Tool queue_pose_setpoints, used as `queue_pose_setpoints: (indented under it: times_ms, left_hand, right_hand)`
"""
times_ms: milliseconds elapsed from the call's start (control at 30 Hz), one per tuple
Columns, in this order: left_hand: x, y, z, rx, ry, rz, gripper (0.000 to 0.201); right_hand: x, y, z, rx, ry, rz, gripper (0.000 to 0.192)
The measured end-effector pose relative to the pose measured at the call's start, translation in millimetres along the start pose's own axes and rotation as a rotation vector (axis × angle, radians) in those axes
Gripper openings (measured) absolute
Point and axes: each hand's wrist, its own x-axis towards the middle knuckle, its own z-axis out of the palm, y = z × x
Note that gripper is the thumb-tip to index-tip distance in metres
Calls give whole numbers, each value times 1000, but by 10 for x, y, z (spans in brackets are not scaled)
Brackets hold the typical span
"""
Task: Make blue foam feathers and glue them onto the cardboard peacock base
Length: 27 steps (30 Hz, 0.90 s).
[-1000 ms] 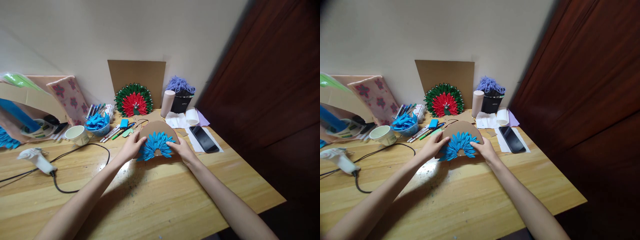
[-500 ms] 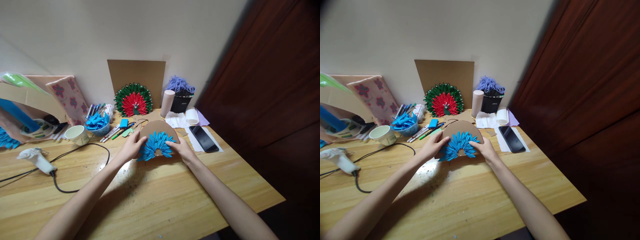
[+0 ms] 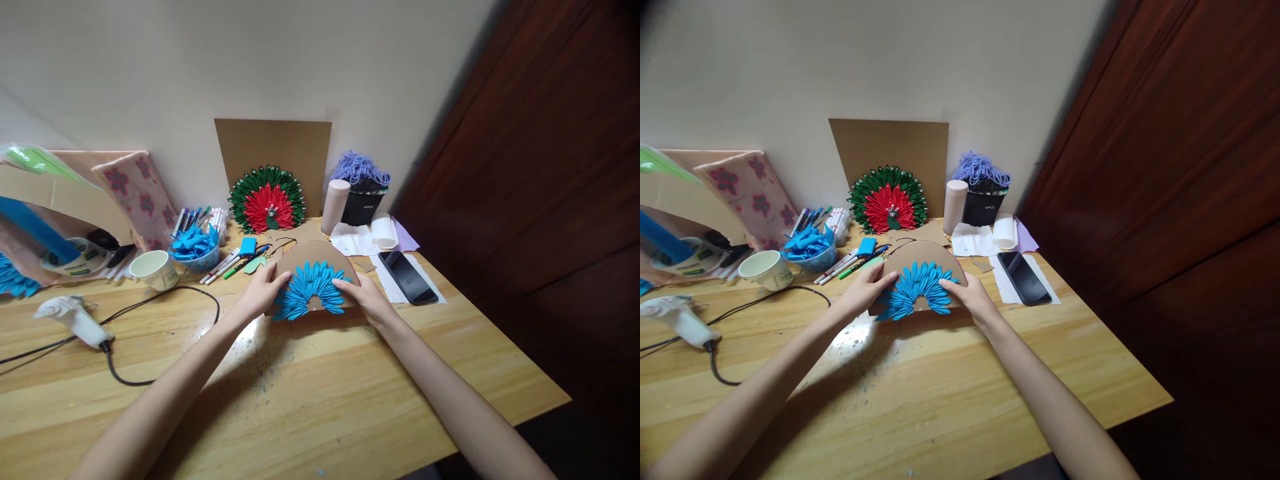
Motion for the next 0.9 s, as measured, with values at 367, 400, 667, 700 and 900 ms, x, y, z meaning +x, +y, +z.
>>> queue_pose_setpoints:
  times_ms: [367, 400, 667, 700, 900]
  left_hand:
    - [-264, 264, 216, 572, 271, 523, 16]
    - [-267, 276, 232, 600, 263, 525, 15]
    - [-212, 276, 275, 605, 136, 585, 15]
    - [-209, 275, 274, 601, 127, 581, 15]
    - [-201, 288, 241, 587, 90, 604, 13]
  right_hand:
    - [-60, 10, 143, -24, 69, -66, 44]
    - [-68, 6, 150, -32, 76, -73, 43]
    - [-124, -27, 207, -107, 28, -114, 42]
    - [-128, -29, 212, -123, 29, -120, 42]
    - [-135, -34, 221, -155, 22, -133, 43]
